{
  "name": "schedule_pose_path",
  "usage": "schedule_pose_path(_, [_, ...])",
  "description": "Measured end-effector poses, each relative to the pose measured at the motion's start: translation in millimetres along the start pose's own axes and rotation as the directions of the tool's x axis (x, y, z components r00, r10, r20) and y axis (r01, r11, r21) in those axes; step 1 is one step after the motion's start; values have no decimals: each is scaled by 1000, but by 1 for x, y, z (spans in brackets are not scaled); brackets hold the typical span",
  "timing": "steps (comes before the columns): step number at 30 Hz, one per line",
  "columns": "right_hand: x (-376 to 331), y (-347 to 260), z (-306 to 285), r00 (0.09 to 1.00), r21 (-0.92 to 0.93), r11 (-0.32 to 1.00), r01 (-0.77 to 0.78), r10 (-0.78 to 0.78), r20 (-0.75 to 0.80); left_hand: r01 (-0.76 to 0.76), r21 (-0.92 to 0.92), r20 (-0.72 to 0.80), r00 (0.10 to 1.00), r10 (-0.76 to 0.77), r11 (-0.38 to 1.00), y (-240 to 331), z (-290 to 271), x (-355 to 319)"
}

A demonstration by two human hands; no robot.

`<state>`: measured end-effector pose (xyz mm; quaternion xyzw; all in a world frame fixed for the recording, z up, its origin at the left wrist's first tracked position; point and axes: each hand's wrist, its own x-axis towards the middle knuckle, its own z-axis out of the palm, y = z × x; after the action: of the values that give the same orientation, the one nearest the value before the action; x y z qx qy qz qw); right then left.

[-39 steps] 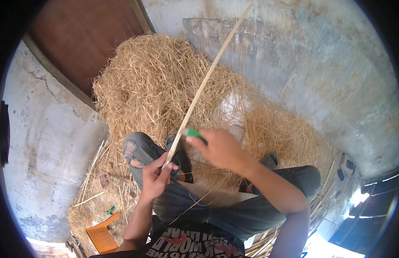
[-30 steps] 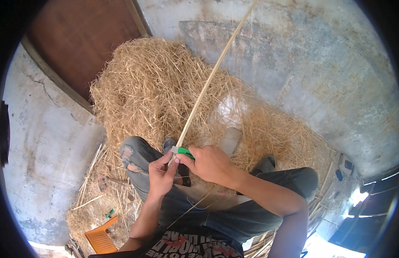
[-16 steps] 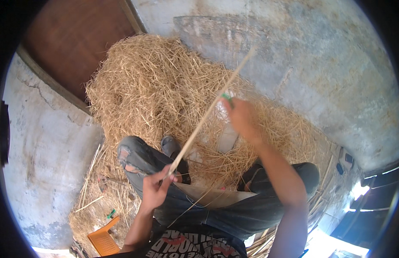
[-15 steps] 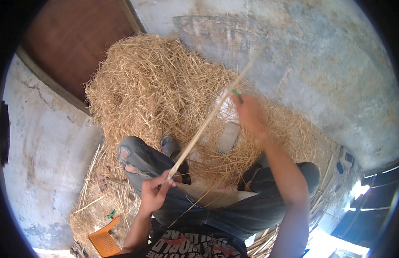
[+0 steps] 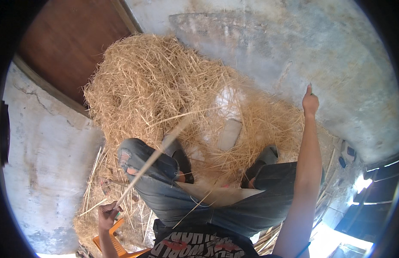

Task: The person shaves and strips thin bamboo pieces using a small green utility knife and a larger machete while seated on the floor surrounded by hay.

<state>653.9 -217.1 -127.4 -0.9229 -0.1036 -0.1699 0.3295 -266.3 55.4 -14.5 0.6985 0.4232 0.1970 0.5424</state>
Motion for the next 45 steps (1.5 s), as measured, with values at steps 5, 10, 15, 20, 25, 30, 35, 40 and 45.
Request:
schedule_pose_path(5, [-87, -153, -10, 976, 351, 935, 44, -115, 184, -33, 145, -212, 975, 64, 989, 47, 77, 25])
schedule_pose_path(10, [-197, -278, -58, 757, 507, 833, 222, -475, 450, -161, 51, -205, 964, 169, 986, 81, 171, 98])
schedule_pose_path(15, [-284, -319, -106, 440, 617, 699, 360, -711, 549, -186, -185, -82, 981, 174, 965, 113, 237, 126])
schedule_pose_path(20, [-322, -316, -121, 323, 685, 587, 432, -810, 490, -251, -210, -108, 967, 232, 945, 113, 258, 139])
schedule_pose_path(25, [-338, -308, -115, 307, 620, 600, 506, -797, 521, -266, -182, -111, 962, 249, 947, 119, 264, 140])
schedule_pose_path(30, [-319, -316, -99, 462, 451, 761, 466, -644, 610, -278, 6, -132, 952, 276, 961, 109, 253, 136])
schedule_pose_path(35, [-143, -216, -37, 875, 413, 864, 287, -412, 254, -246, 151, 32, 969, 244, 957, 98, 207, 82])
schedule_pose_path(40, [-139, -207, -41, 872, 311, 938, 151, -275, 406, -83, -5, 14, 996, 83, 997, 77, 178, 63])
schedule_pose_path(45, [-260, -297, -93, 635, 511, 815, 275, -553, 540, -171, -60, -99, 981, 165, 983, 101, 214, 97])
